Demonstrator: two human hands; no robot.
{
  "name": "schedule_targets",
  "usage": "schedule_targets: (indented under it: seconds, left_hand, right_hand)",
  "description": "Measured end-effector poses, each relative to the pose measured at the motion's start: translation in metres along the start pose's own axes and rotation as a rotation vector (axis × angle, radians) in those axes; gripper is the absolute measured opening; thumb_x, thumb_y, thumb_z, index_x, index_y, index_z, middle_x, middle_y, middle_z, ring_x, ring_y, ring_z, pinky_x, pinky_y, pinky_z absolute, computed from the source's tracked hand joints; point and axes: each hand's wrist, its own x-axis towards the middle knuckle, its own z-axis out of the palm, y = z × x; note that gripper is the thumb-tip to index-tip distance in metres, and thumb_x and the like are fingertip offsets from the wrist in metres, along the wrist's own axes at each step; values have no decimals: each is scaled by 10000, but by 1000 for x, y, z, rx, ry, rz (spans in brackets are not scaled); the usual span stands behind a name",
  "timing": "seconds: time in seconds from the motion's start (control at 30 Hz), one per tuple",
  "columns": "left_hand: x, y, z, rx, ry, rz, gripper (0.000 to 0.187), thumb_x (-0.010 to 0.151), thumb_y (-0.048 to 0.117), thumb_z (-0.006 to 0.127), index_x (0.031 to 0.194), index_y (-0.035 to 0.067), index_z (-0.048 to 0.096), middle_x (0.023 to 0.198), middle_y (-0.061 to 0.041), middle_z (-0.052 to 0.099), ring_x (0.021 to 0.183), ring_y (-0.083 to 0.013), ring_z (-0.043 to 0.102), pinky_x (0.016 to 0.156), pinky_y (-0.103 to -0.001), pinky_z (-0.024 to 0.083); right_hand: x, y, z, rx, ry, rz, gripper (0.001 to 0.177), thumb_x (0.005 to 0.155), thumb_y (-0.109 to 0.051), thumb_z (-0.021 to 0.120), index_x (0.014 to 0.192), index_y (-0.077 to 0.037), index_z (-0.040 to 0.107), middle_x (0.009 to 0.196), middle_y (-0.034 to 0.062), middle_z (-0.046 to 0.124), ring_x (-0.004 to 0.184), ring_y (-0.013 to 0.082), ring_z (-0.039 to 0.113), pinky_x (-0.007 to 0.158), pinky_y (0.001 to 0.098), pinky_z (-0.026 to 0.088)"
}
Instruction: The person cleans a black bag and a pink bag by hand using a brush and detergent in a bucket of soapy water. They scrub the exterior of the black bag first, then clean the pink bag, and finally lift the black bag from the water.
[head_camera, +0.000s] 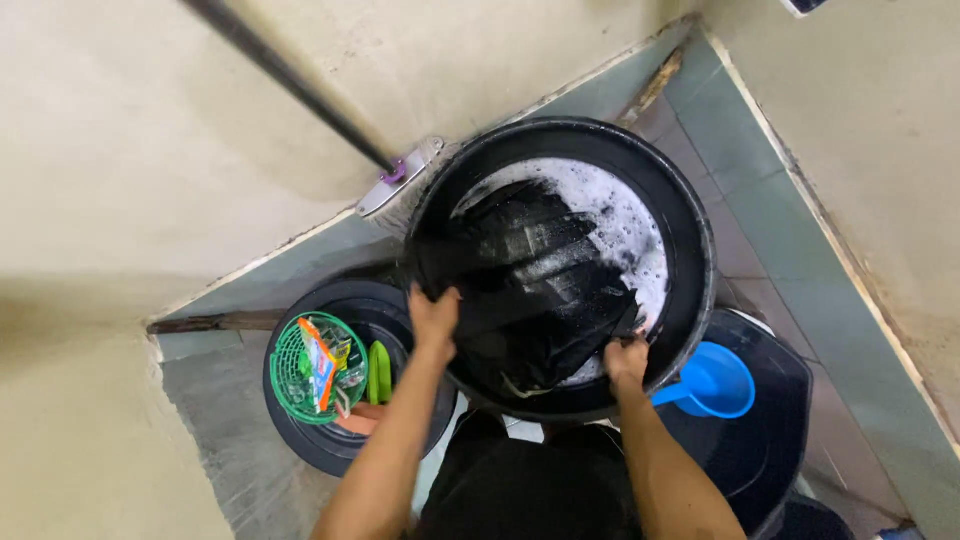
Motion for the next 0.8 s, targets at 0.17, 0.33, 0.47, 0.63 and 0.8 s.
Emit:
schedule_targets:
  seconds: [0.17,0.33,0.47,0.63,0.8]
  left_hand:
    - [17,62,-32,-61,14,-74,665,775,22,643,1401,71,422,1152,-147,653,962,-252,640,820,-386,556]
    - [16,41,-63,273,119,-58,707,798,49,706,1431,67,390,1194,-137,645,1043,-239,637,881,-353,541]
    - [18,4,-84,234,95,25,786,788,88,744,1472,42,360,1253,-139,669,1091,-227,655,950,-329,526]
    - [11,20,-76,353,97,42,794,774,259,877,1399,8,456,1221,-146,704,1096,-215,680,974,-314,518]
    - [9,38,-71,224,86,-34,633,886,385,764,1364,23,561,1214,-106,735,1112,-198,694,984,-295,510]
  right_hand:
    - [0,-37,-8,147,77,142,617,835,-189,770,1330,-38,436,1149,274,655,1038,449,671,897,468,526]
    - [9,-84,-47,117,137,-392,595,773,-71,770,1305,20,520,1111,236,681,1009,370,696,903,437,549]
    - [23,-128,-70,64,149,-721,526,936,-59,761,1434,-31,593,1127,214,660,946,349,652,872,426,544]
    - [61,-159,-36,-114,25,-687,610,751,-11,798,1333,-7,615,1064,248,705,944,402,668,815,427,507]
    - [-6,-190,-15,174,251,-864,475,915,-65,824,1339,17,628,1166,201,727,988,336,720,897,367,562]
